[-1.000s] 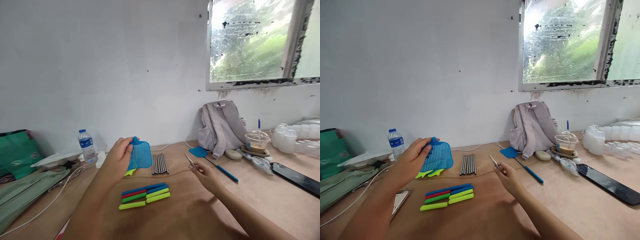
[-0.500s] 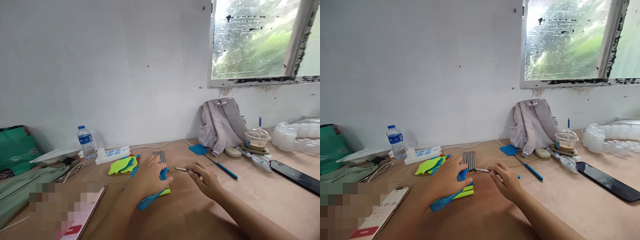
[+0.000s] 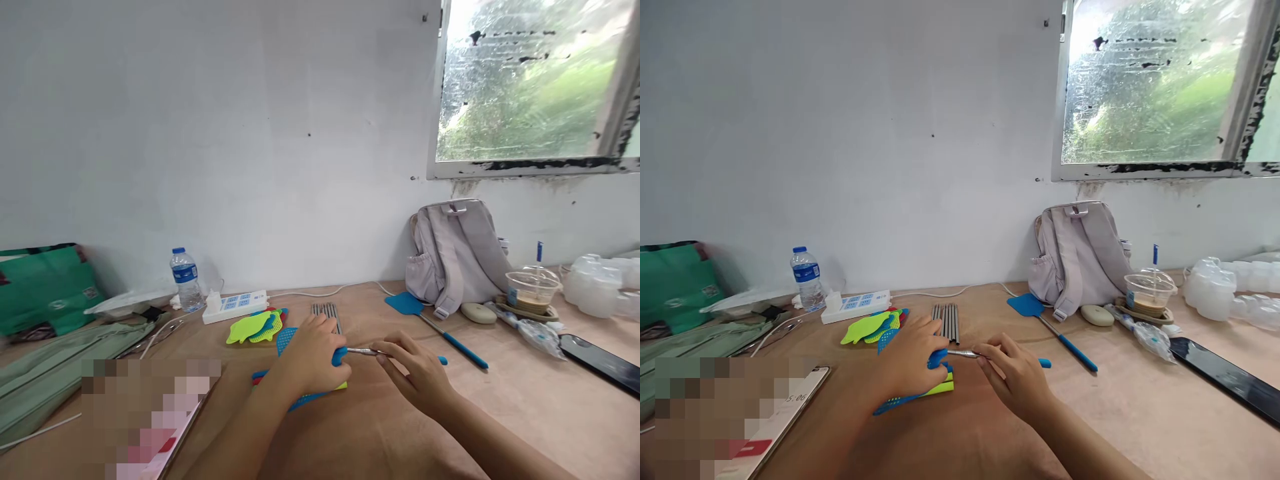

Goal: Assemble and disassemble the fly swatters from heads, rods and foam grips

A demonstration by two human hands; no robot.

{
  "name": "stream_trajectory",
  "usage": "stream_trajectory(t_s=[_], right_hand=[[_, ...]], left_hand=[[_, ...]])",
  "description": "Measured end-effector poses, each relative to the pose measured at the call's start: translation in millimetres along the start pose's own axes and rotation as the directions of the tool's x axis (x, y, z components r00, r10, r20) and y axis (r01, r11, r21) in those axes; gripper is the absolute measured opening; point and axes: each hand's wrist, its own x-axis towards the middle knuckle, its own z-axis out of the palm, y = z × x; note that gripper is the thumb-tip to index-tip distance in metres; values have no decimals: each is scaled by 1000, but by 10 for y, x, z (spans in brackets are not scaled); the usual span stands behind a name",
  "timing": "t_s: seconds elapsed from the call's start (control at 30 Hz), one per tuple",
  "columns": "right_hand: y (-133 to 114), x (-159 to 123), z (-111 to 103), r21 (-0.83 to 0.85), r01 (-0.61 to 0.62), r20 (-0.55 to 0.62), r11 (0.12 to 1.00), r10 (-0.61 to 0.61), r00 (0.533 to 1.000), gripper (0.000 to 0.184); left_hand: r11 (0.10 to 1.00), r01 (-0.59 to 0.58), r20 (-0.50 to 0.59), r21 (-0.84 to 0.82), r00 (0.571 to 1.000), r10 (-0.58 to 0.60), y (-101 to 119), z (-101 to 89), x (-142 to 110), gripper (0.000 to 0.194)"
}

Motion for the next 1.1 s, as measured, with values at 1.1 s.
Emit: stream_trajectory(t_s=[1.1], right_hand=[[-298,-63,34,163,35,53,986,-44,998,13]], left_hand=[[965,-101,95,244,992,80,256,-6,-259,19]])
